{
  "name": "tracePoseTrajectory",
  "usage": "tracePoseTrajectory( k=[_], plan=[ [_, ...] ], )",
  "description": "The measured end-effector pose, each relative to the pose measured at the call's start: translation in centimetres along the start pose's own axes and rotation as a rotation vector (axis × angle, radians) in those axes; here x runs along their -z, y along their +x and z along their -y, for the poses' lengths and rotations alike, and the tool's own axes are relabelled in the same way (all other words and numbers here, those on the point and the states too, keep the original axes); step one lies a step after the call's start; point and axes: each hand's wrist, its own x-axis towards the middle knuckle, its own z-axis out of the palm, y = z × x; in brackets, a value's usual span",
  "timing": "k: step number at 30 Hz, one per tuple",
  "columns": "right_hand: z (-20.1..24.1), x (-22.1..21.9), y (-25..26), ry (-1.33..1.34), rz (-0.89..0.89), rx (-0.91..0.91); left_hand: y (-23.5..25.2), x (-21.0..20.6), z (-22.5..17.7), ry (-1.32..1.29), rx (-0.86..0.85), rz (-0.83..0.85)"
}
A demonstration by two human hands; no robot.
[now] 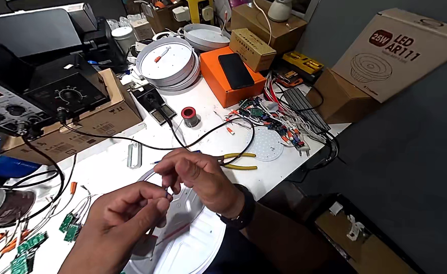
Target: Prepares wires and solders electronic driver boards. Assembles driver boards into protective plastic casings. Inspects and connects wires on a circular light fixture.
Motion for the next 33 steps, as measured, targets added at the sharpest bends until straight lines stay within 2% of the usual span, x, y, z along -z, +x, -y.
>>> tracePoseTrajectory(
  k=[4, 8, 13, 16, 19, 23, 26, 29, 31, 33],
  plan=[
    [-0.6, -0.7, -0.6, 0.076, 0.065, 0.073, -0.5, 0.1, 0.4, -0.018, -0.007, -0.041],
    [-0.9, -0.7, -1.3, 0.038, -0.036, 0.081, -0.5, 0.0, 0.9, 0.017, -0.019, -0.093],
    [-1.2, 0.4, -1.5, 0.109, -0.012, -0.043, -0.4, -0.4, 0.8, 0.007, 0.022, -0.124],
    [-1.1, 1.0, -1.4, 0.073, 0.074, -0.067, -0.5, -0.7, 0.8, -0.010, 0.044, -0.123],
    [-1.1, 0.4, -1.2, 0.003, 0.104, -0.013, -1.2, -0.3, 0.9, -0.010, 0.035, -0.109],
    [-1.2, -0.9, -1.6, -0.020, 0.026, 0.070, -1.7, 0.7, 0.8, -0.010, 0.060, -0.015],
    [-1.3, -1.6, -1.9, -0.055, -0.063, 0.205, -1.7, 1.5, 1.1, -0.015, 0.030, 0.038],
    [0.0, -1.7, -3.0, -0.272, -0.189, 0.328, -1.9, 2.3, 2.1, 0.013, -0.009, 0.013],
    [2.5, 0.0, -5.2, -0.343, -0.129, 0.338, -2.3, 3.7, 2.9, 0.012, -0.046, 0.004],
    [6.1, 3.7, -8.7, -0.383, 0.001, 0.208, -3.2, 5.2, 3.1, -0.006, -0.077, -0.021]
  ],
)
